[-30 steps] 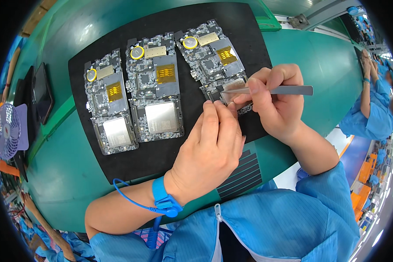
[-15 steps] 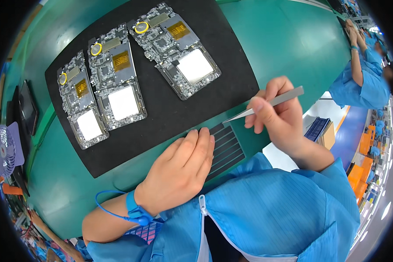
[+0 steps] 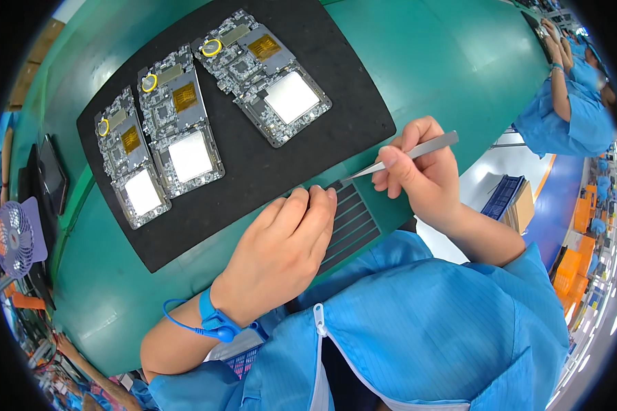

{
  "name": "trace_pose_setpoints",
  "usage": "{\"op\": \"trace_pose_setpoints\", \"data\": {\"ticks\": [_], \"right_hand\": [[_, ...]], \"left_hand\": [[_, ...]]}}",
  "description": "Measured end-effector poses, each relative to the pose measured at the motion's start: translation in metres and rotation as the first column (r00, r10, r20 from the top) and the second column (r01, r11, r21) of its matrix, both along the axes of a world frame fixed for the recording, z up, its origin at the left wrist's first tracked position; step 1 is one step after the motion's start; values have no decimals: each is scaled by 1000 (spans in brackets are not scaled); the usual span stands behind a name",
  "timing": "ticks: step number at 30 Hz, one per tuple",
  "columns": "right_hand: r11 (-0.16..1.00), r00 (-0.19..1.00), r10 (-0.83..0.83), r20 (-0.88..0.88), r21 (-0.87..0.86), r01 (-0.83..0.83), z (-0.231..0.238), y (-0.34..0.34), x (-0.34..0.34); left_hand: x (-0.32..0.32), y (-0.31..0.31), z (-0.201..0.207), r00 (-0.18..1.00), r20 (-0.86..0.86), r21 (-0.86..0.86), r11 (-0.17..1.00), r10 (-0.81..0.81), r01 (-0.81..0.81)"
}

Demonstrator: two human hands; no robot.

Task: The person uses tweezers to pick up small rectangular components from a sheet and places them onto circuit boards arranged on a black mat. The person repeats this process for multiple boards, carefully positioning each component before moving to the next unit.

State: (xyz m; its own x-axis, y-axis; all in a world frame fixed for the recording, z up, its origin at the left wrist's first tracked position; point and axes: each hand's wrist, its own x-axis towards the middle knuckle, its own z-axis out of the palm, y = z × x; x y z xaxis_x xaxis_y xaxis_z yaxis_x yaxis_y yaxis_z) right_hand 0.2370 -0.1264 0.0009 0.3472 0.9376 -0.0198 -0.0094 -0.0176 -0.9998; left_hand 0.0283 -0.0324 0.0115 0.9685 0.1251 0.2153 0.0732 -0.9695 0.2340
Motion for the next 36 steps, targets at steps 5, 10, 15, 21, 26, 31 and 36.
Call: {"op": "trace_pose_setpoints", "data": {"ticks": [5,10,15,21,26,31,36], "right_hand": [[1000,999,25,44,-10,-24,2,-1,-1],[996,1000,-3,21,91,1,-4,2,-4],[974,970,-39,-241,207,90,9,11,-3],[967,960,14,-279,249,58,33,80,-6],[979,921,183,-344,149,-138,44,138,-34],[970,945,234,-227,117,-212,32,154,-44],[976,968,216,-127,67,-209,23,151,-47]], "left_hand": [[1,0,-1,1000,22,-4,1000,-4,4],[1,-1,0,1000,19,6,1000,-4,3],[-9,4,2,999,48,-98,995,-8,13],[-44,46,27,843,79,117,834,533,-539],[-42,27,30,850,-37,65,850,525,-523],[-26,23,25,855,93,62,854,510,-516],[-30,31,3,873,134,126,865,470,-485]]}}
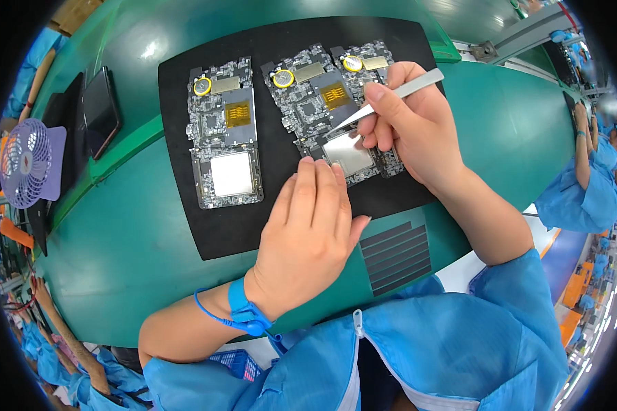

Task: The person uses tweezers to pick up small rectangular components from a sheet and places them onto circuit boards arranged on a black mat. The person repeats this process for multiple boards, carefully positioning each component before moving to the next unit.

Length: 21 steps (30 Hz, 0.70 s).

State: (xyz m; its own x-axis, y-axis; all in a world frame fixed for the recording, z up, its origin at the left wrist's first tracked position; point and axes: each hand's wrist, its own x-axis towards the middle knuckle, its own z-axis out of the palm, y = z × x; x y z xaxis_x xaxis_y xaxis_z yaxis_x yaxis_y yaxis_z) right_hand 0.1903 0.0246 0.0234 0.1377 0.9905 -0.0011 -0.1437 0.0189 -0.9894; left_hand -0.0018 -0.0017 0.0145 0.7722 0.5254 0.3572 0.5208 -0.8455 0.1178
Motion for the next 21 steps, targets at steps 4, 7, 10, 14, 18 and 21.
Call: {"op": "trace_pose_setpoints", "data": {"ticks": [4,7,10,14,18,21], "right_hand": [[1000,999,-5,44,24,4,-4,-6,-3],[1000,998,-14,60,24,13,-4,-10,-1],[999,999,-31,41,46,29,-7,-10,-3],[997,999,-32,38,69,30,-8,-9,-4],[995,999,-21,27,94,19,-11,-9,-4],[995,999,-29,28,95,26,-11,-10,-4]], "left_hand": [[1,1,-5,999,35,4,1000,-26,26],[1,3,-7,998,44,9,999,-38,38],[1,4,-5,998,26,16,999,-51,50],[1,4,-5,999,19,27,999,-48,47],[1,4,-7,999,9,44,998,-48,48],[1,5,-5,999,0,44,998,-53,53]]}}
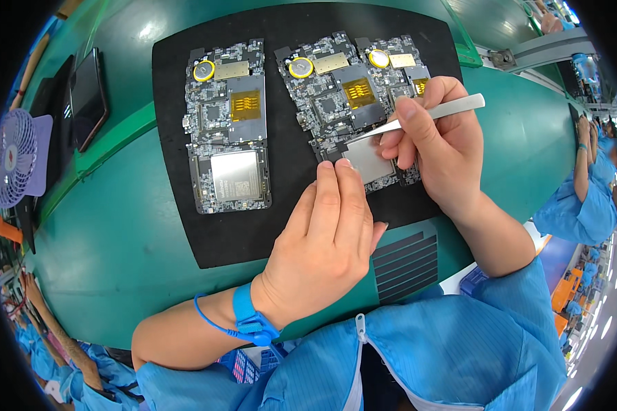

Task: The person uses tweezers to pick up small rectangular components from a sheet and places them onto circuit boards arranged on a black mat. The person repeats this process for multiple boards, carefully positioning each component before moving to the next unit.

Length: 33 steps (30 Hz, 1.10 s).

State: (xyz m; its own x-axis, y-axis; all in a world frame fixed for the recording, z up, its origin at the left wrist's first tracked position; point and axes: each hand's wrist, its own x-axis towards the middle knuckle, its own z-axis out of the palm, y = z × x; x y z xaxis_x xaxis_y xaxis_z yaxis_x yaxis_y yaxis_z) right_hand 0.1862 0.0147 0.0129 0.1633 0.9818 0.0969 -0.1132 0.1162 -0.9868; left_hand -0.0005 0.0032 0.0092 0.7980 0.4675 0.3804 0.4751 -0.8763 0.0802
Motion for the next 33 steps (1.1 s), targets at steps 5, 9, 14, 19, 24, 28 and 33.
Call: {"op": "trace_pose_setpoints", "data": {"ticks": [5,9,14,19,24,28,33], "right_hand": [[1000,1000,-18,18,-20,19,3,0,-3],[999,999,-26,25,-22,26,3,0,-3],[999,999,-28,37,-22,29,3,0,-3],[999,994,-32,106,-34,36,3,-1,-2],[954,863,-162,478,301,12,-9,-8,-2],[855,756,-248,606,504,-124,-10,-8,-1],[876,834,-156,529,464,-131,-9,-12,-6]], "left_hand": [[0,0,-1,1000,-4,10,1000,5,-5],[0,0,-1,1000,-5,2,1000,6,-6],[2,2,-1,992,120,-128,992,29,-13],[2,10,1,984,175,-222,975,16,24],[2,19,10,985,169,-288,954,-28,76],[-2,13,5,992,123,-205,977,-35,60],[-2,-2,-2,1000,10,-49,999,11,-10]]}}
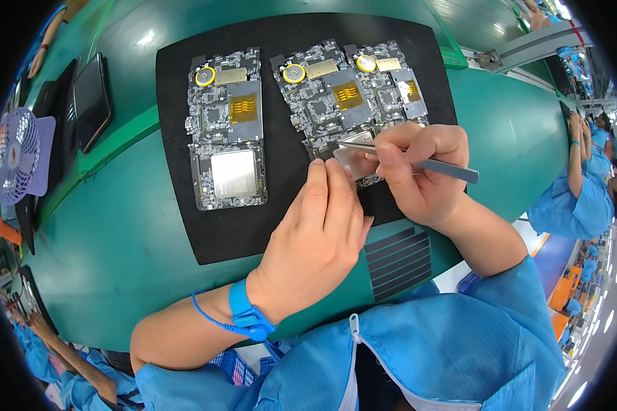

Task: The person uses tweezers to pick up small rectangular components from a sheet and places them onto circuit boards arranged on a black mat. The person repeats this process for multiple boards, carefully positioning each component before moving to the next unit.

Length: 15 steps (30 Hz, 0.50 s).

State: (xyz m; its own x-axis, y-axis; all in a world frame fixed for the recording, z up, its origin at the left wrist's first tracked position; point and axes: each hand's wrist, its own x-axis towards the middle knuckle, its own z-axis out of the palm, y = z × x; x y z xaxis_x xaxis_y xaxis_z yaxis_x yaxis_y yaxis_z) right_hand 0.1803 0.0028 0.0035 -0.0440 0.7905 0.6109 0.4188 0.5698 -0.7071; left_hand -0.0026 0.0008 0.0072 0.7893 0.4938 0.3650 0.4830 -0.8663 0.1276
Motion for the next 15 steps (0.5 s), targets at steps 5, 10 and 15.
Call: {"op": "trace_pose_setpoints", "data": {"ticks": [5,10,15], "right_hand": [[998,1000,-5,6,63,5,-9,2,-2],[993,996,-7,83,122,-3,-9,4,-4],[1000,986,-25,164,5,25,4,-4,2]], "left_hand": [[0,2,0,1000,6,20,1000,-11,11],[-1,2,-3,1000,16,44,999,-10,9],[-1,1,0,1000,24,34,999,-5,4]]}}
